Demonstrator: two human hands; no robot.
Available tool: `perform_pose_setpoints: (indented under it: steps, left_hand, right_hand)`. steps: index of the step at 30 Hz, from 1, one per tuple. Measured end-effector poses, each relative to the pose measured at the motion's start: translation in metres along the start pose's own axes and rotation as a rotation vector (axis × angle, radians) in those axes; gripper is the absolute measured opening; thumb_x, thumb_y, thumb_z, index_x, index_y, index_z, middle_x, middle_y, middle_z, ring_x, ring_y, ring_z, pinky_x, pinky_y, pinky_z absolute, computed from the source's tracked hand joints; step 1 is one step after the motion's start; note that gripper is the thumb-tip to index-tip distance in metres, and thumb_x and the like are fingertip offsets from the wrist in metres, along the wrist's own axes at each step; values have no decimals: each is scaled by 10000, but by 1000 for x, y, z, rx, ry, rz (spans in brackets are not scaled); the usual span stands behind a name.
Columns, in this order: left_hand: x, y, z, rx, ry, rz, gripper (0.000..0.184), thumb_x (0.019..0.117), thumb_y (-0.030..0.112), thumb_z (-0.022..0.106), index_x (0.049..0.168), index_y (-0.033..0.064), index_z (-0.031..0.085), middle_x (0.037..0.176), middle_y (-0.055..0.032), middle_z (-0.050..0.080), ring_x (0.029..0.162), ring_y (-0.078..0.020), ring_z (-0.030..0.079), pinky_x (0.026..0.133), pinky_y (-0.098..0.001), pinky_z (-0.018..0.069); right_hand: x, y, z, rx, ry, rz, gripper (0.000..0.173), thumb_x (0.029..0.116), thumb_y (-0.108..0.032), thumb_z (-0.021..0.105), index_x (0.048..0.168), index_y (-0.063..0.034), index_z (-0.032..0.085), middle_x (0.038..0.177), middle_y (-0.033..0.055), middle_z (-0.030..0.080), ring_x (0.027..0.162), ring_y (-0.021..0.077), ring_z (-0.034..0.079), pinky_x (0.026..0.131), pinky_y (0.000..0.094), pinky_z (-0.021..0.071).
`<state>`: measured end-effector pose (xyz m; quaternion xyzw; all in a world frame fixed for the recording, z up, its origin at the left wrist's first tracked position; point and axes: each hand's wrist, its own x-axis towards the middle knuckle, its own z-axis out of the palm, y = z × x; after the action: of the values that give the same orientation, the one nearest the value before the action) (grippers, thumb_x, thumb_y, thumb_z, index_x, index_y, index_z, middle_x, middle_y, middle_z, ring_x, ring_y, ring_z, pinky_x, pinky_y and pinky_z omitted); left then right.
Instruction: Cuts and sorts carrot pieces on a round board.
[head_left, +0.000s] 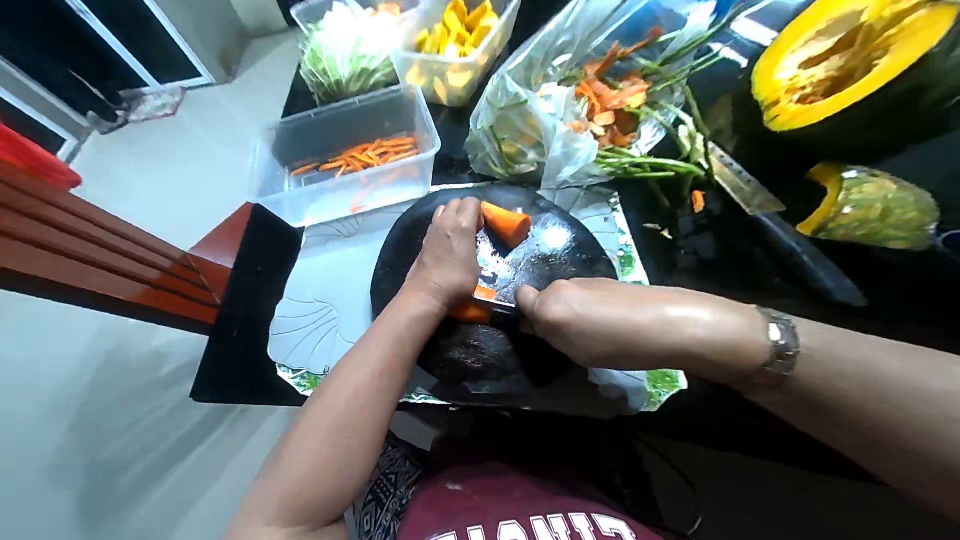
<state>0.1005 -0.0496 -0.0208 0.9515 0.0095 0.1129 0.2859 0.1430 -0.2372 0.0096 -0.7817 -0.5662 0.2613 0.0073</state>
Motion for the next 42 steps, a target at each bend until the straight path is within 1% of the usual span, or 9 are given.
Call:
perform_pose_setpoints:
  steps: [5, 10, 14, 18, 21, 27, 32, 37, 42]
  left_hand:
    - [-8, -5, -10, -108, 276, 48, 254, 892, -146, 482, 1082, -122, 649, 1101, -257, 676, 1095, -362, 656, 995, -465, 513]
    - [-46, -2, -30, -175, 493, 75, 204, 907, -65, 495, 1049, -92, 639, 1007, -187, 681, 942, -217, 675, 854, -364, 557]
    - [-78, -4, -19, -186, 390, 141, 142, 889, 11, 597, 993, -57, 666, 975, -158, 664, 900, -221, 656, 805, -373, 560]
    - [-91, -9, 3, -201, 268, 240, 89, 858, 66, 722, 924, 15, 754, 1020, -108, 688, 1004, -211, 642, 888, -361, 540]
    - [-94, -15, 13, -170, 239, 286, 45, 881, 57, 717, 862, 23, 741, 1025, -107, 694, 1010, -204, 651, 900, -354, 538]
    - [-99, -21, 17, -292, 282, 286, 56, 886, 45, 716, 890, 3, 754, 1006, -107, 691, 1015, -163, 648, 909, -289, 541]
    - [-93, -13, -9, -367, 525, 212, 133, 936, 37, 636, 990, -71, 691, 1007, -138, 683, 956, -142, 667, 870, -302, 566]
    - [-63, 7, -36, -315, 800, 265, 157, 962, -21, 569, 1072, -106, 641, 1014, -114, 656, 935, -74, 629, 831, -221, 530]
    - [-39, 15, -32, -315, 809, 308, 191, 928, -61, 538, 1078, -122, 640, 1023, -154, 654, 947, -108, 631, 842, -233, 529]
  right_hand:
    - [-6, -9, -5, 51, -16, 52, 221, 1105, -222, 442, 1104, -25, 543, 798, 131, 587, 790, 321, 651, 709, 489, 521]
    - [-16, 0, 12, 167, 85, -40, 220, 1099, -237, 454, 1040, -45, 544, 708, 61, 523, 657, 215, 580, 609, 398, 478]
    - [-20, 2, 14, 264, 92, -4, 233, 1103, -241, 452, 1036, -40, 551, 689, 46, 504, 586, 166, 549, 576, 350, 472]
    - [-22, -1, 16, 284, 89, -3, 224, 1105, -236, 437, 1029, -52, 541, 677, 35, 500, 567, 149, 539, 560, 332, 462]
    - [-25, 1, 21, 345, 173, -23, 223, 1100, -223, 436, 993, -62, 548, 637, 9, 491, 506, 106, 526, 511, 287, 467]
    - [-35, 11, 18, 573, 331, -67, 210, 1086, -199, 443, 932, -107, 552, 586, -50, 503, 429, 5, 483, 421, 176, 436]
    - [-39, 14, 26, 356, 320, -81, 224, 1078, -231, 435, 945, -96, 554, 591, -55, 450, 468, 23, 462, 456, 211, 410]
    - [-39, 6, 30, 162, 376, -145, 221, 1049, -234, 439, 911, -96, 542, 586, -53, 417, 501, 66, 459, 457, 256, 381]
    - [-39, 0, 35, 124, 429, -157, 215, 1037, -228, 428, 905, -98, 537, 569, -49, 414, 481, 96, 473, 432, 280, 390]
